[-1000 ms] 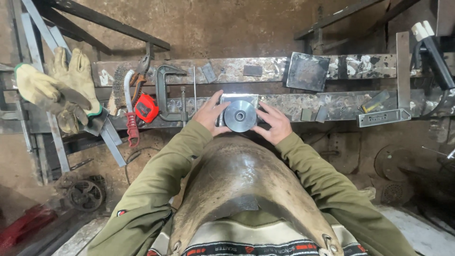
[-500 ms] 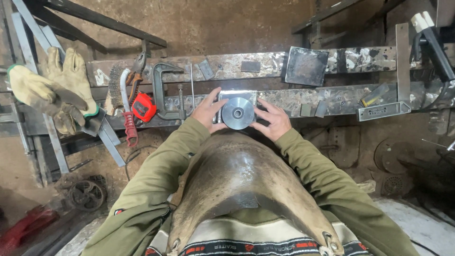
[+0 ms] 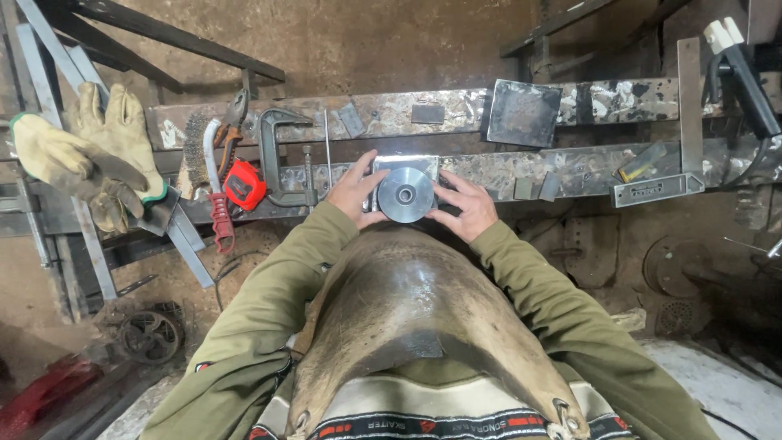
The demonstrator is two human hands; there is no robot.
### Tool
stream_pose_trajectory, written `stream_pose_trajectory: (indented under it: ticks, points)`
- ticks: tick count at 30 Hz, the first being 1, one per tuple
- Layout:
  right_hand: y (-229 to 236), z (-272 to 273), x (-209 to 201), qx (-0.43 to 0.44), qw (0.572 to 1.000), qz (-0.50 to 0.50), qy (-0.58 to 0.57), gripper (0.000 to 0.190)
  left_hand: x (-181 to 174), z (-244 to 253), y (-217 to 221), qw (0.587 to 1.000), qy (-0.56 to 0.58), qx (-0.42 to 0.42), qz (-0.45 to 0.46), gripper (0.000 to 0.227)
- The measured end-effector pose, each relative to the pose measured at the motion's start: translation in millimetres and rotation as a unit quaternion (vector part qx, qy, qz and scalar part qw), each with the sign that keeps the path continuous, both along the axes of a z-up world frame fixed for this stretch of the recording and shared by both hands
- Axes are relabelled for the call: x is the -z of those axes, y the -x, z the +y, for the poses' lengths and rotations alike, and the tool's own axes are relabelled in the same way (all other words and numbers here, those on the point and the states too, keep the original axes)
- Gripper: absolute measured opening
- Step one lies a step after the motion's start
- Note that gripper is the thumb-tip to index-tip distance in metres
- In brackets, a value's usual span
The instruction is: Measuring and checking the fit of metal plates and a circular component on a workbench in a workshop.
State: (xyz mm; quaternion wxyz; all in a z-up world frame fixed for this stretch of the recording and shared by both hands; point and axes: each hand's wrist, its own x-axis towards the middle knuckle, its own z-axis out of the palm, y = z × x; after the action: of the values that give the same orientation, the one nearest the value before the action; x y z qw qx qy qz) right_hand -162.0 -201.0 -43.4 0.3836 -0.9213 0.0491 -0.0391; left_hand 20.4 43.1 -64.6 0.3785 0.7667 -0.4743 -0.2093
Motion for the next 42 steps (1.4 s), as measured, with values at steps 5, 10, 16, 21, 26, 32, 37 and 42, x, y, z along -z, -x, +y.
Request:
stream_pose_trajectory:
  ticks: [5,10,16,21,26,32,37,42]
  points:
    - [-0.2,-0.2,0.7,0.000,1.000,0.004,0.000,0.063,-8.8,-1.8,0.5,1.000,-0.023,0.002,0.002,0.088]
    - [-1.0,1.4,-2.6,0.000,1.000,0.004,-0.013,0.064,-9.2,-0.3,0.1,1.000,-0.027,0.005,0.015,0.089]
    - [-2.7,0.9,-4.4,0.003,1.000,-0.012,-0.013,0.061,-1.9,2.1,0.2,1.000,-0.004,0.004,0.012,0.090]
    - [-0.2,-0.4,2.1,0.001,1.000,-0.017,-0.012,0.058,4.4,4.1,0.5,1.000,0.023,0.005,0.015,0.088]
    - [1.0,-0.1,3.9,0.000,1.000,-0.021,-0.007,0.056,6.0,4.9,0.4,0.999,0.034,0.004,0.010,0.087]
    - [-0.4,0.9,2.8,0.000,1.000,-0.026,0.002,0.056,2.7,4.9,0.8,0.999,0.031,-0.001,0.012,0.087]
    - [-0.2,0.8,3.4,0.002,0.999,-0.018,-0.035,0.057,-2.6,4.5,1.0,1.000,0.020,-0.005,0.019,0.085]
    - [-1.4,2.9,-3.2,0.004,1.000,-0.008,-0.024,0.059,-30.8,3.0,-1.8,1.000,-0.019,0.014,-0.006,0.096]
